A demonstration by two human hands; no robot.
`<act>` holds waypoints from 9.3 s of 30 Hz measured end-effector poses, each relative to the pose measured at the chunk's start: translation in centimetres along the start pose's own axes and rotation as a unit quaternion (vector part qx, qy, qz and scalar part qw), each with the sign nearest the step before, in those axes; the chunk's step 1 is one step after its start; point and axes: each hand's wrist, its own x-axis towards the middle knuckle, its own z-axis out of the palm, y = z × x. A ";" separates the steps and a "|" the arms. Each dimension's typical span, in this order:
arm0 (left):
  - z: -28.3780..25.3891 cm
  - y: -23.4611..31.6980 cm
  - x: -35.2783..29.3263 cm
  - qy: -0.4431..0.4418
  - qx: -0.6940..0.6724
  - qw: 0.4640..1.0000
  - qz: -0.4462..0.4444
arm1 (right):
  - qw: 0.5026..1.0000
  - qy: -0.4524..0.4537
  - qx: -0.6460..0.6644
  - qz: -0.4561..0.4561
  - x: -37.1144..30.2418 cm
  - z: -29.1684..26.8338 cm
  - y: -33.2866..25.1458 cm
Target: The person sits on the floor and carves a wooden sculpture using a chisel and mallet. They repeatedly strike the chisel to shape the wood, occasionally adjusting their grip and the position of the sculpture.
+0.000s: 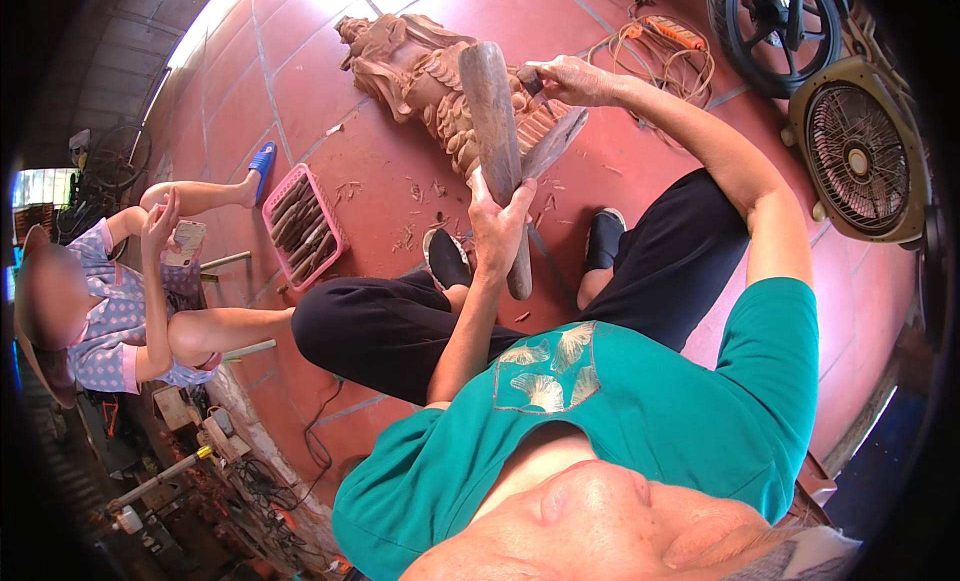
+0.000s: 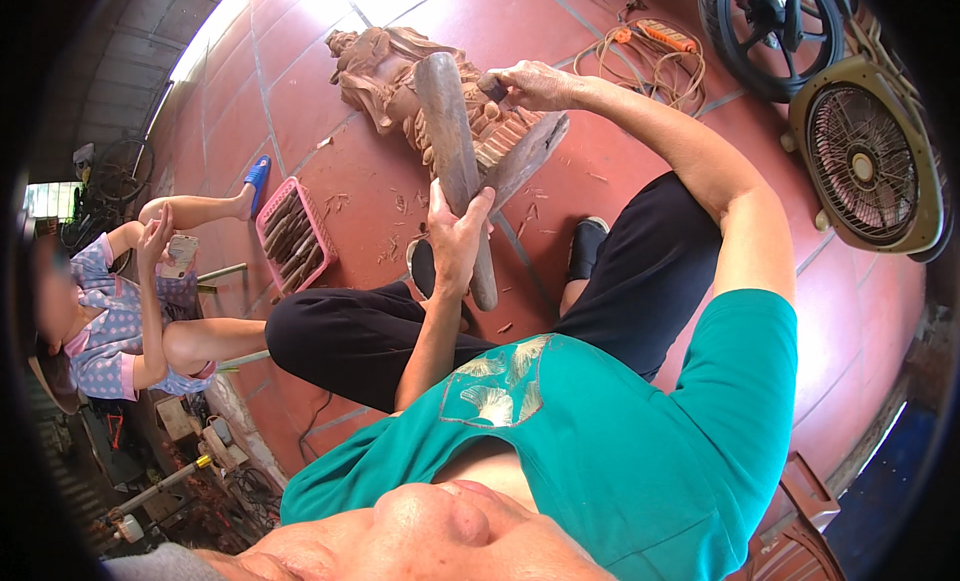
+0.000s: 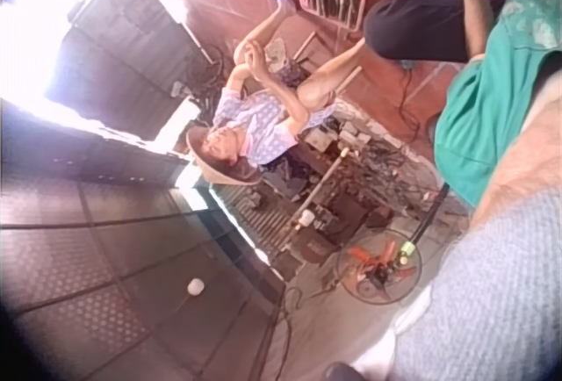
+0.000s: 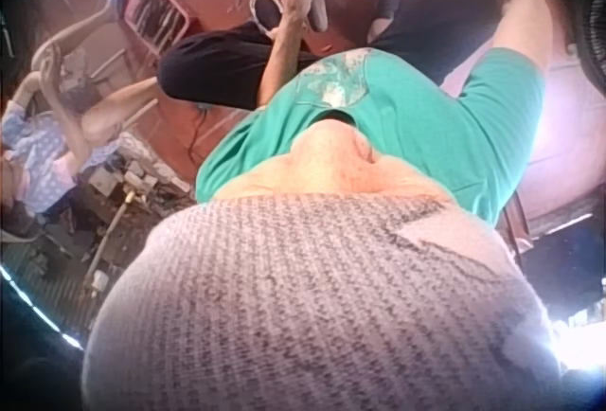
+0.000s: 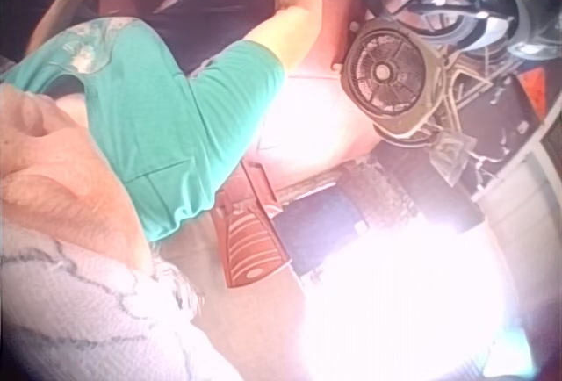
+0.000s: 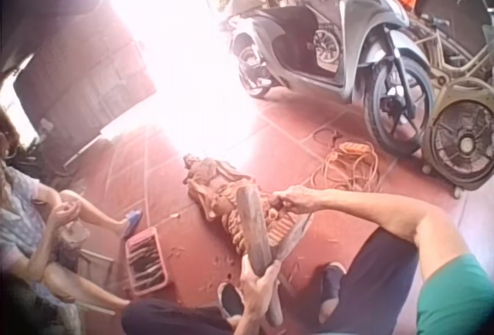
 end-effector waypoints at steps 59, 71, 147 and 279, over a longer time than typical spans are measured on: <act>-0.8 -0.7 0.2 -0.005 0.009 1.000 -0.024 | 0.979 0.037 0.196 -0.029 -2.0 0.1 2.1; -0.3 -0.4 0.0 -0.002 0.018 1.000 -0.013 | 0.940 0.135 0.283 0.133 -2.4 -1.8 -0.5; -0.1 -0.4 -0.2 0.002 0.036 0.999 -0.003 | 0.998 0.052 0.046 -0.013 -1.8 0.2 0.6; -0.4 -1.1 0.7 -0.010 0.148 0.989 0.024 | 0.994 0.050 -0.087 -0.038 0.3 1.3 -1.1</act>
